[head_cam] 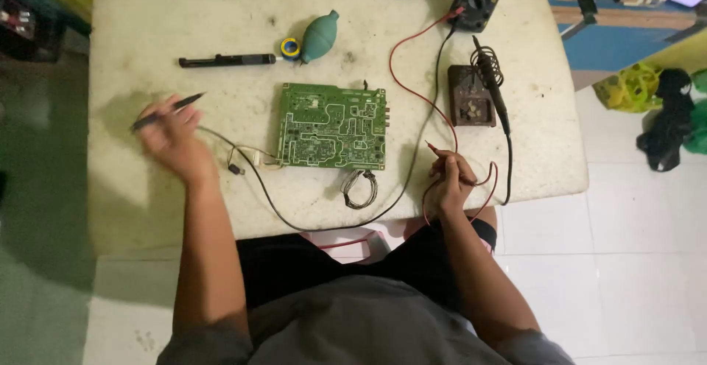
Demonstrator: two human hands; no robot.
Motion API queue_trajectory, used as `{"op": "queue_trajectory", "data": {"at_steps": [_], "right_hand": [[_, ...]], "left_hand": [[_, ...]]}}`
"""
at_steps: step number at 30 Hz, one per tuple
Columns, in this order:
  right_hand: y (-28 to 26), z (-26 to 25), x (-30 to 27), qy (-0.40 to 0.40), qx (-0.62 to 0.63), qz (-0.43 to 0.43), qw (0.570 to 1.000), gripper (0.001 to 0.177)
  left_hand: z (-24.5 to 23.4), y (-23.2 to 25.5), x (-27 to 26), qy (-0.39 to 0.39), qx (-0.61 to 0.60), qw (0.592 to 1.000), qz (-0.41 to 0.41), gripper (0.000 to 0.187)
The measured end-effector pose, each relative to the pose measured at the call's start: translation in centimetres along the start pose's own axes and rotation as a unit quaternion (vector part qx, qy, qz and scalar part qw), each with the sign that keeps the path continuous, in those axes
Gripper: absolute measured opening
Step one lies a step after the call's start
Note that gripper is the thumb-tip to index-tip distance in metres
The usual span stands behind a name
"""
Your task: The person uses a multimeter to test various points on a green circuit board. They hold the black probe in their left hand and the red probe in their right hand, touching different components and traces on the board to check for continuity or voltage.
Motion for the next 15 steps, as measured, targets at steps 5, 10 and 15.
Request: {"op": "queue_trajectory", "data": {"at_steps": [5,10,15], "right_hand": [[-0.2,0.3,0.2,-0.005,-0.016,-0.038,0.999,0.04],[-2.3,1.6,0.6,-0.036,-0.036,-0.095,0.994,0.048],[-3.8,6.4,4.8,-0.152,-0.057,-0.082,0.983,0.041]], "left_hand": [[-5.0,1.9,-4.2,0.085,-0.1,0.982,-0.134,0.044],[-8.3,-0.4,-4.9,0.176,-0.173,0.941,-0.232,0.035],[-6.6,-4.4,-4.5,0.153,-0.156,0.955,-0.202,0.031]]}}
Point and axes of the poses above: each hand's wrist, its own x-axis towards the middle knuckle, its own z-axis out of the palm, y = z × x, the point moved 3 cm from there along x, towards the middle knuckle, and after that the axes turned 7 degrees about -z, right-handed, at the moved point
